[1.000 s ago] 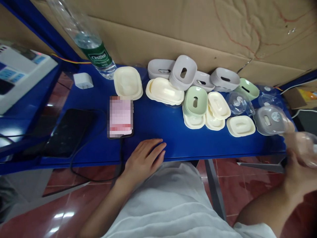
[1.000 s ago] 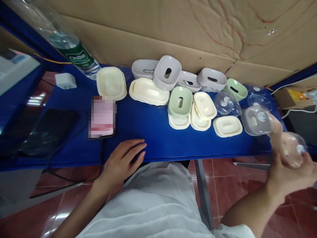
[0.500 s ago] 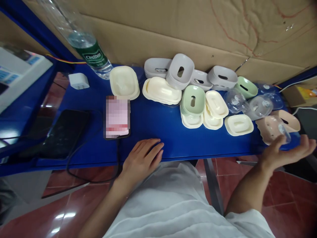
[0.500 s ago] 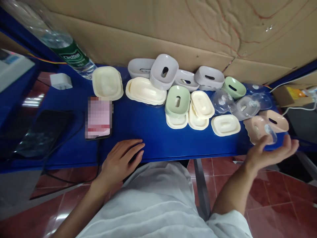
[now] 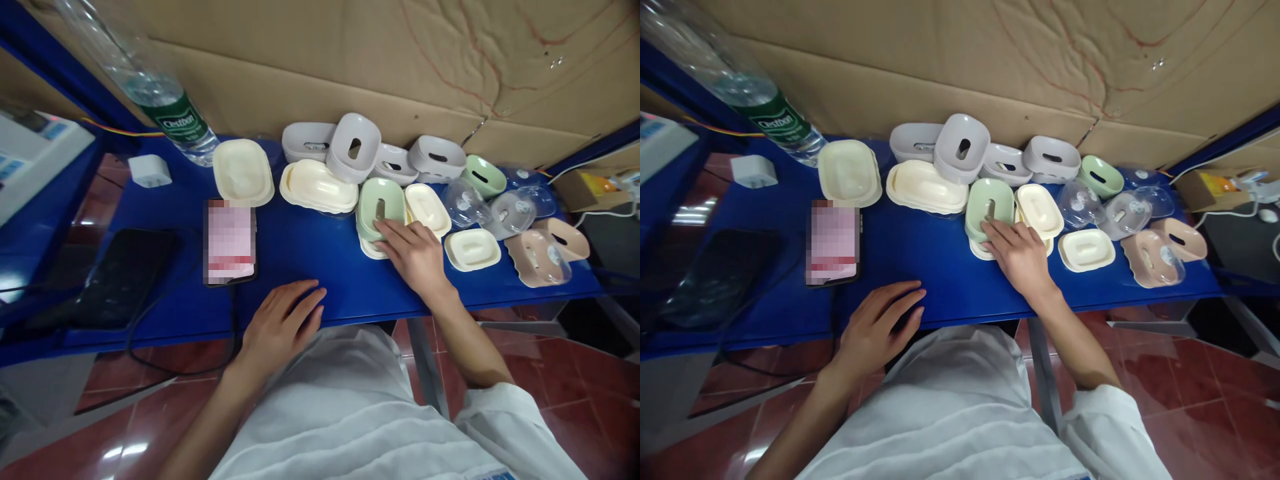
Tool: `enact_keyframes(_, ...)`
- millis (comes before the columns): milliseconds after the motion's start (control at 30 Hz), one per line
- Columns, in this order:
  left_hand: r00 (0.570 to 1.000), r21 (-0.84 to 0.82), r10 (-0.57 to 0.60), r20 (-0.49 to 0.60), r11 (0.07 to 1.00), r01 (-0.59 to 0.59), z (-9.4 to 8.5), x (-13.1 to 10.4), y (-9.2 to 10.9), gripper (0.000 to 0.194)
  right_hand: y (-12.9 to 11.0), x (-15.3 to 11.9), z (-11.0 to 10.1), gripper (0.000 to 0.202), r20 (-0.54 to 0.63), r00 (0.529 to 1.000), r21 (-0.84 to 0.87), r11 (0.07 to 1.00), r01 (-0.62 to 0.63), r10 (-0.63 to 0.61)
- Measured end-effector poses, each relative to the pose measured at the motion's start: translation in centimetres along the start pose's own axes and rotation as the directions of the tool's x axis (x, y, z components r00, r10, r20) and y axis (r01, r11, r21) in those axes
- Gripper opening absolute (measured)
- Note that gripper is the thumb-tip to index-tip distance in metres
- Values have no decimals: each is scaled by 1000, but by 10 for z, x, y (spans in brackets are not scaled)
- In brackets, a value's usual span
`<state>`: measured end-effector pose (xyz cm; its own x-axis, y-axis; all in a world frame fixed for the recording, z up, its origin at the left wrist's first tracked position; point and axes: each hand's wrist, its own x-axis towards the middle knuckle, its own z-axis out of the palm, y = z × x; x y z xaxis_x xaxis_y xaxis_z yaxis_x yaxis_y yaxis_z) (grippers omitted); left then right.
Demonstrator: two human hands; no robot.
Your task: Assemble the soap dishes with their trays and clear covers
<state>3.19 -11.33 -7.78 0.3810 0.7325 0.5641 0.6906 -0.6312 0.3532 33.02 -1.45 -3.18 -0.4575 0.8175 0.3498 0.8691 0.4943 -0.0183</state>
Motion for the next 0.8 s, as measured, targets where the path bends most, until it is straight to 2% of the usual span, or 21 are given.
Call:
enact_keyframes(100, 999, -51, -15, -44, 999, 13, -4, -2, 0, 49, -5, -23, -16, 33, -60, 984, 166, 971, 174, -166)
enact_keyframes(200, 997, -93, -10, -79, 996, 3, -10, -3, -1, 63, -20, -43, -27, 36, -104, 953, 381, 874, 301, -283)
enact_keyframes(300, 999, -33, 20, 37, 999, -19, -17, 0, -2, 59, -34, -52, -24, 33, -77, 932, 521, 783, 339, -353)
enact_keyframes(400, 983, 11, 43, 176, 999, -46, -20, 3, -3, 42, -32, -50, -16, 32, -9, 927, 527, 786, 322, -374)
enact_keyframes(500, 982, -10, 74, 176, 997, -74, -19, 5, 0, 28, -12, -42, -13, 31, -19, 966, 413, 878, 243, -258)
enact_keyframes(567, 986, -7, 82, 142, 997, -82, -18, 6, 3, 24, 9, -37, -11, 36, -67, 995, 241, 967, 83, -68)
enact_keyframes(633, 990, 3, 86, 114, 996, -87, -18, 6, 6, 22, 32, -34, -7, 44, -111, 982, 59, 987, -147, 153)
enact_keyframes(700, 991, 8, 90, 102, 996, -92, -17, 7, 7, 18, 52, -32, 0, 46, -116, 944, -30, 949, -314, 308)
enact_keyframes(800, 988, -27, 98, 118, 995, -96, -15, 7, 4, 16, 69, -32, 8, 38, -106, 920, 39, 926, -375, 377)
